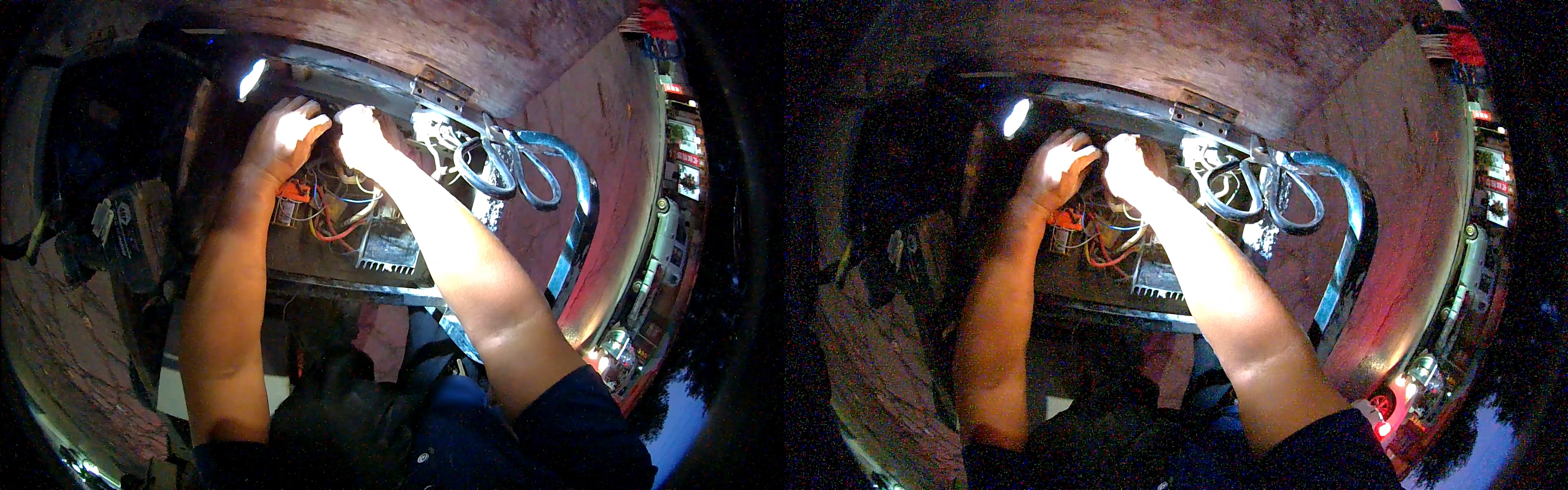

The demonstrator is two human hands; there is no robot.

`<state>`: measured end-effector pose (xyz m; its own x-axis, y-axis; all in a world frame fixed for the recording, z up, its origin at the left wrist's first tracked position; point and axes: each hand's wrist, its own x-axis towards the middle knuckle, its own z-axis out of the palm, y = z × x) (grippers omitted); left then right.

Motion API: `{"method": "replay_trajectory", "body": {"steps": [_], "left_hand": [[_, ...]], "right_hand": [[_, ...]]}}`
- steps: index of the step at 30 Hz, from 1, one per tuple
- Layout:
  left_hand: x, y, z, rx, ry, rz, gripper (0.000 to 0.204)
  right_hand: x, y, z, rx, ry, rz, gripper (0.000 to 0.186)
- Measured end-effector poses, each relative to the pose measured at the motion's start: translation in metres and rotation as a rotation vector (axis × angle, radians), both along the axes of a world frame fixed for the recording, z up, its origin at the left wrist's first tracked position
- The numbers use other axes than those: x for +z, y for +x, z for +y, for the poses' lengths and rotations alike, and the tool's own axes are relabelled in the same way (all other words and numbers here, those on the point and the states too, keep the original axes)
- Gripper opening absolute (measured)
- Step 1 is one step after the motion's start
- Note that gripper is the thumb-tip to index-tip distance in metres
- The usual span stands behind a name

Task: The person uses shears to cut a wire, then connects the wire to a bundle of wires inside an open compartment of a motorized vehicle. The person uses a flashlight to illuminate the workspace while working on the wiring.

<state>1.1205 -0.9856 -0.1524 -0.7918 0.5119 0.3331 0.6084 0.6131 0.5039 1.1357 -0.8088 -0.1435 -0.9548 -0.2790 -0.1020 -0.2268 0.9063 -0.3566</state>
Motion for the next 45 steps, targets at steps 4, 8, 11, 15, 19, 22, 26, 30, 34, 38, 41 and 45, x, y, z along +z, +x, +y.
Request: {"method": "replay_trajectory", "body": {"steps": [4, 8, 11, 15, 19, 22, 26, 30, 34, 38, 41, 45], "left_hand": [[0.004, 0.002, 0.002, 0.024, -0.013, -0.002, 0.02], [0.009, 0.001, 0.002, -0.039, -0.084, 0.057, 0.018], [0.005, 0.003, -0.003, -0.037, -0.057, 0.02, 0.016], [0.006, 0.002, 0.001, -0.035, -0.015, -0.025, 0.013], [0.007, 0.002, 0.011, 0.083, 0.058, -0.184, 0.013], [0.012, 0.0, 0.016, 0.23, 0.054, -0.617, 0.018], [-0.006, -0.01, 0.01, 0.159, 0.145, -0.809, 0.025], [0.008, -0.004, 0.002, 0.229, 0.127, -0.849, 0.019], [-0.005, 0.001, -0.007, 0.166, 0.021, -0.273, 0.024], [0.007, -0.001, -0.002, -0.011, 0.003, -0.004, 0.02], [0.003, 0.0, 0.0, 0.032, 0.047, -0.05, 0.023], [0.004, 0.002, -0.006, -0.031, 0.053, -0.115, 0.024]], "right_hand": [[-0.012, -0.005, -0.001, 0.005, 0.076, -0.027, 0.029], [-0.043, -0.005, -0.002, 0.044, 0.119, 0.012, 0.031], [-0.08, -0.011, -0.007, 0.118, 0.168, -0.04, 0.035], [0.017, -0.009, -0.009, -0.179, -0.122, -0.203, 0.026], [0.014, -0.009, -0.01, -0.217, -0.108, -0.197, 0.024], [0.037, -0.011, -0.009, -0.158, -0.001, -0.289, 0.024], [0.007, -0.01, -0.008, -0.173, -0.108, -0.232, 0.023], [0.038, -0.01, -0.01, -0.215, -0.001, -0.276, 0.022], [0.04, -0.012, -0.012, -0.184, 0.037, -0.299, 0.025], [-0.001, -0.005, 0.0, -0.034, 0.095, -0.036, 0.029], [-0.005, 0.0, -0.001, 0.082, 0.141, 0.09, 0.033], [0.038, -0.008, -0.008, -0.022, 0.022, -0.224, 0.036]]}}
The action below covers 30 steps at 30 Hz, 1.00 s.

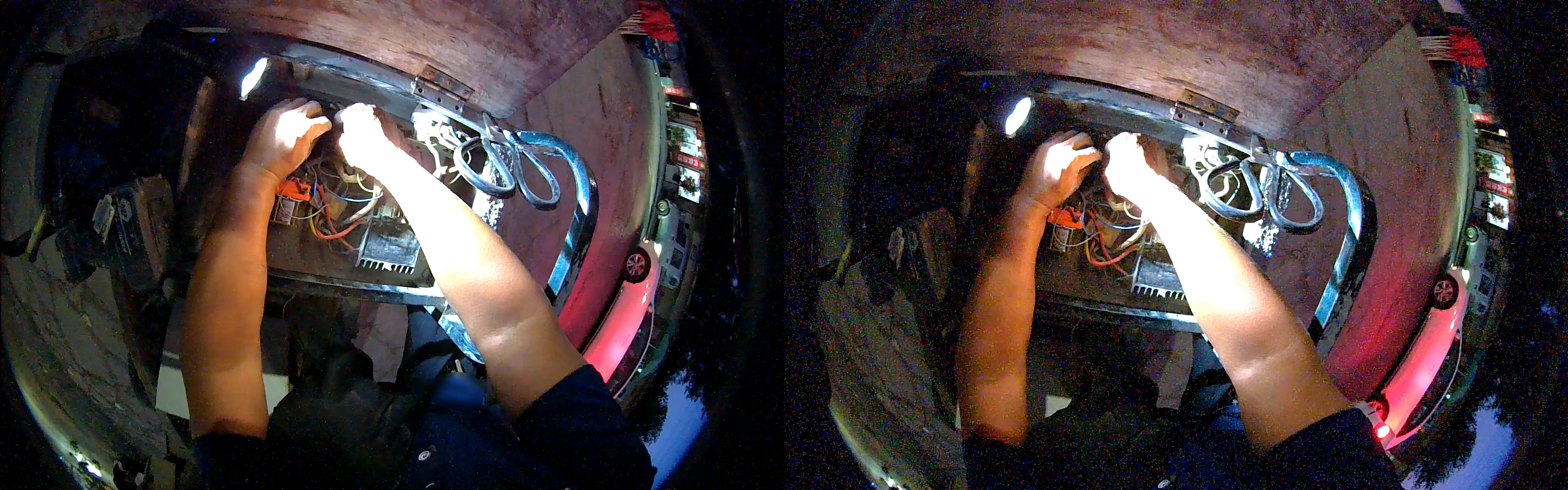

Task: The person uses shears to cut a wire, then connects the wire to a bundle of wires inside an open compartment of a motorized vehicle. The person uses a flashlight to illuminate the workspace while working on the wiring.

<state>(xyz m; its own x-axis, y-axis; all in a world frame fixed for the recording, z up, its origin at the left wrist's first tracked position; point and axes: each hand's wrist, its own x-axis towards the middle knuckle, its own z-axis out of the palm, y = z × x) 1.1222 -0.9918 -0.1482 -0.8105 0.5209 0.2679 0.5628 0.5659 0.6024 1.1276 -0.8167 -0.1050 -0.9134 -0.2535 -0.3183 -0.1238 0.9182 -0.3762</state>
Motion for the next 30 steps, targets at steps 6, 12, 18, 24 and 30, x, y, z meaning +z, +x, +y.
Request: {"method": "replay_trajectory", "body": {"steps": [6, 12, 18, 24, 30], "left_hand": [[-0.007, -0.002, 0.004, -0.035, -0.041, 0.144, 0.017], [0.001, 0.001, 0.006, 0.05, 0.009, -0.112, 0.013], [-0.006, -0.007, 0.023, 0.212, 0.014, -0.536, 0.026], [-0.002, -0.006, 0.012, 0.276, 0.162, -0.821, 0.02], [-0.006, -0.002, 0.001, 0.077, 0.075, 0.067, 0.025]], "right_hand": [[-0.035, 0.0, 0.005, -0.049, -0.01, 0.04, 0.031], [0.009, -0.001, -0.005, -0.162, -0.044, -0.026, 0.027], [-0.024, -0.003, 0.004, -0.085, 0.021, 0.092, 0.022], [0.002, -0.003, -0.002, -0.063, 0.024, -0.011, 0.021], [-0.012, -0.014, 0.003, 0.046, 0.113, 0.049, 0.023]]}}
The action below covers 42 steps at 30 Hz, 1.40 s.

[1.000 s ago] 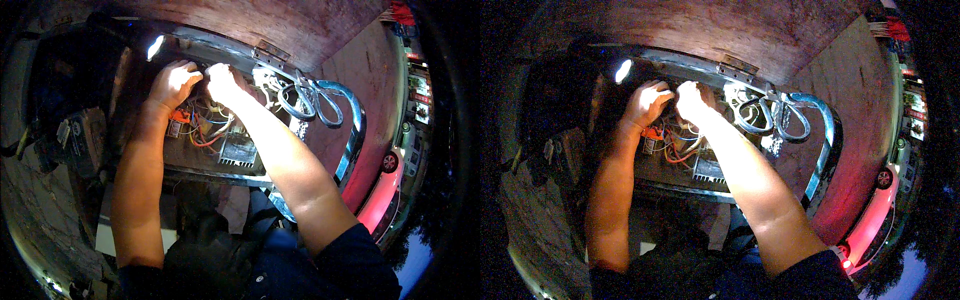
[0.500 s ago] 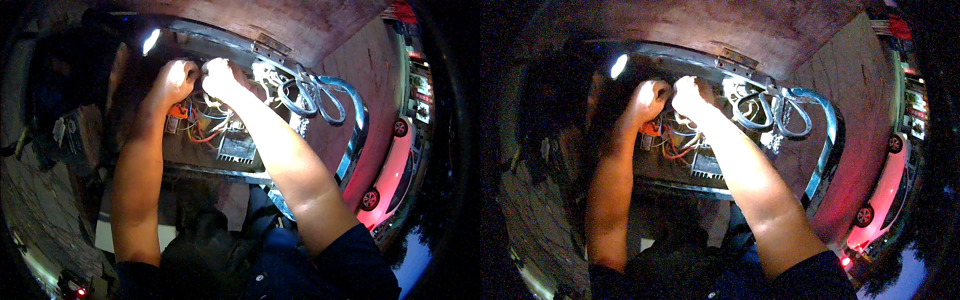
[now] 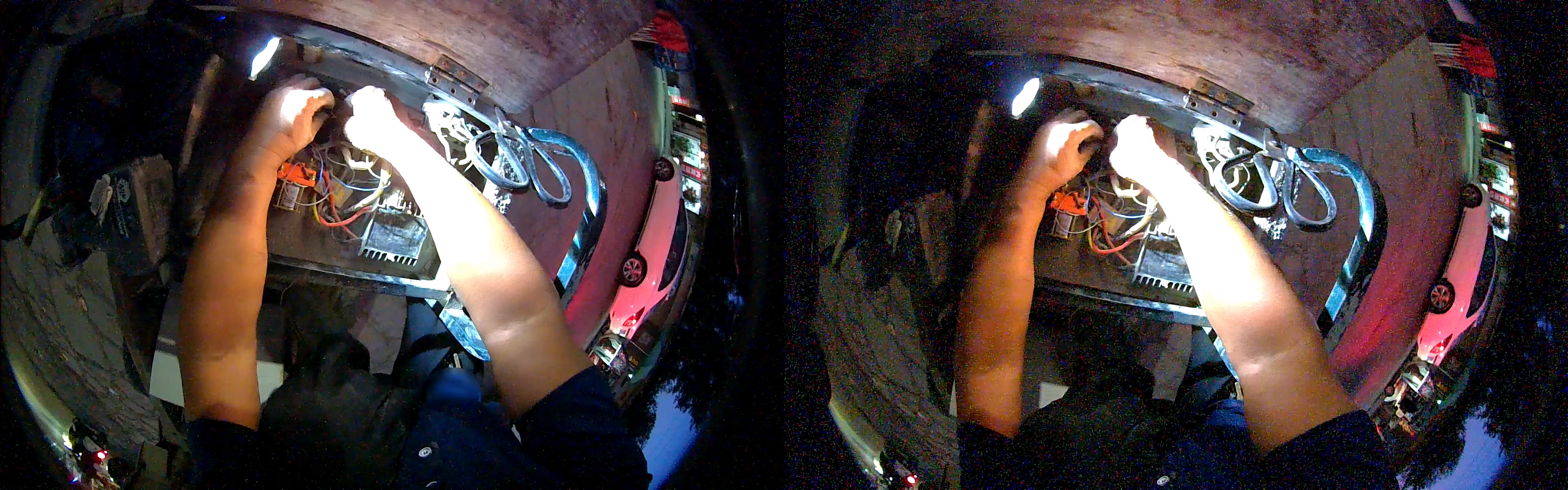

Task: The person uses shears to cut a wire, then connects the wire to a bundle of wires inside an open compartment of a motorized vehicle. The person uses a flashlight to illuminate the workspace while working on the wiring.

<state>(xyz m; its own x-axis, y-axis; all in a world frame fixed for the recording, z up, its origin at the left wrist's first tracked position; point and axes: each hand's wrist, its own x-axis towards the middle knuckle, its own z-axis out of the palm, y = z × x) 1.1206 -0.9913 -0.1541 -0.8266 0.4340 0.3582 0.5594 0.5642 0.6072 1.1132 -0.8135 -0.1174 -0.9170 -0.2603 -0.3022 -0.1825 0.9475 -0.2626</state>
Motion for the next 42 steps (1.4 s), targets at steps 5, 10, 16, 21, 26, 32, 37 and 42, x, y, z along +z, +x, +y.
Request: {"method": "replay_trajectory", "body": {"steps": [5, 10, 16, 21, 26, 32, 37, 42], "left_hand": [[0.013, -0.004, 0.007, -0.06, -0.061, 0.171, 0.025], [0.006, -0.002, 0.004, -0.086, -0.062, 0.138, 0.02], [0.005, 0.001, 0.008, -0.066, -0.101, 0.101, 0.017], [-0.001, 0.0, 0.01, -0.008, -0.07, -0.189, 0.017], [0.004, -0.011, 0.011, 0.048, 0.089, -0.946, 0.026], [0.009, -0.008, 0.011, 0.116, 0.117, -0.97, 0.024], [0.007, 0.0, 0.004, -0.008, -0.081, -0.163, 0.022], [0.002, -0.007, 0.009, -0.067, -0.033, 0.061, 0.017]], "right_hand": [[-0.047, -0.009, 0.011, 0.051, -0.096, 0.072, 0.023], [-0.002, -0.009, 0.0, 0.013, -0.012, -0.049, 0.022], [0.004, -0.004, 0.003, -0.061, -0.123, -0.086, 0.022], [0.004, -0.007, 0.0, 0.019, -0.033, -0.083, 0.021], [-0.009, -0.005, 0.003, -0.107, -0.224, -0.166, 0.018], [0.007, -0.007, 0.004, -0.072, -0.214, -0.241, 0.017], [0.0, -0.013, 0.01, 0.012, -0.159, -0.202, 0.022], [-0.004, -0.021, 0.01, 0.036, -0.148, -0.228, 0.026]]}}
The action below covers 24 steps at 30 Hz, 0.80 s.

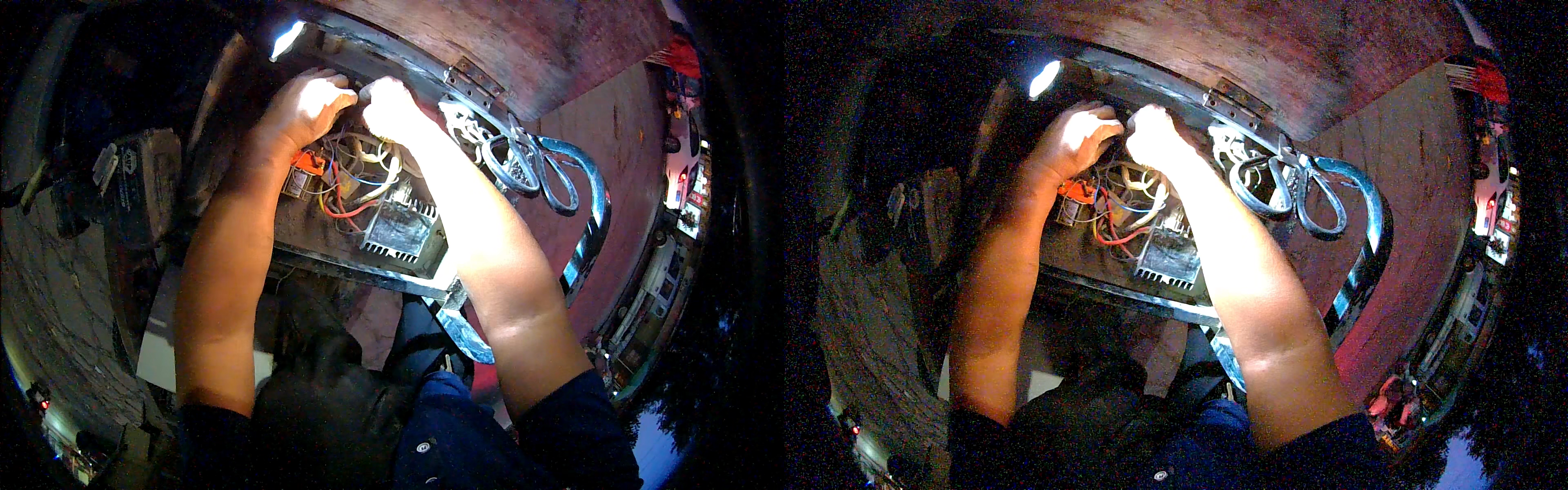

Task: The person uses shears to cut a wire, then connects the wire to a bundle of wires inside an open compartment of a motorized vehicle. The person uses a flashlight to illuminate the workspace while working on the wiring.

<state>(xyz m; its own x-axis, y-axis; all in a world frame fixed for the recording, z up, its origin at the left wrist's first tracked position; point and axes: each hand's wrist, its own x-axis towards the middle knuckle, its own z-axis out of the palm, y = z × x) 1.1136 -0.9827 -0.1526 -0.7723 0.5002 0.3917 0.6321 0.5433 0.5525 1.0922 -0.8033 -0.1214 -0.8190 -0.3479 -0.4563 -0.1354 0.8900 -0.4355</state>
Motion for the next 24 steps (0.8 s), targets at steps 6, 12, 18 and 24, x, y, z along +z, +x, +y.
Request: {"method": "replay_trajectory", "body": {"steps": [6, 12, 18, 24], "left_hand": [[-0.015, 0.001, -0.002, 0.042, -0.119, -0.215, 0.026], [-0.013, 0.004, -0.007, -0.001, -0.124, -0.101, 0.018], [0.009, 0.0, 0.002, -0.023, -0.152, -0.258, 0.016], [0.006, 0.001, 0.005, 0.121, -0.012, -0.584, 0.02]], "right_hand": [[0.004, -0.002, -0.002, -0.046, 0.011, -0.018, 0.024], [0.006, -0.001, -0.003, -0.066, -0.066, -0.057, 0.021], [0.007, 0.004, 0.001, -0.093, -0.091, -0.005, 0.016], [0.009, 0.002, -0.004, -0.096, -0.16, -0.01, 0.015]]}}
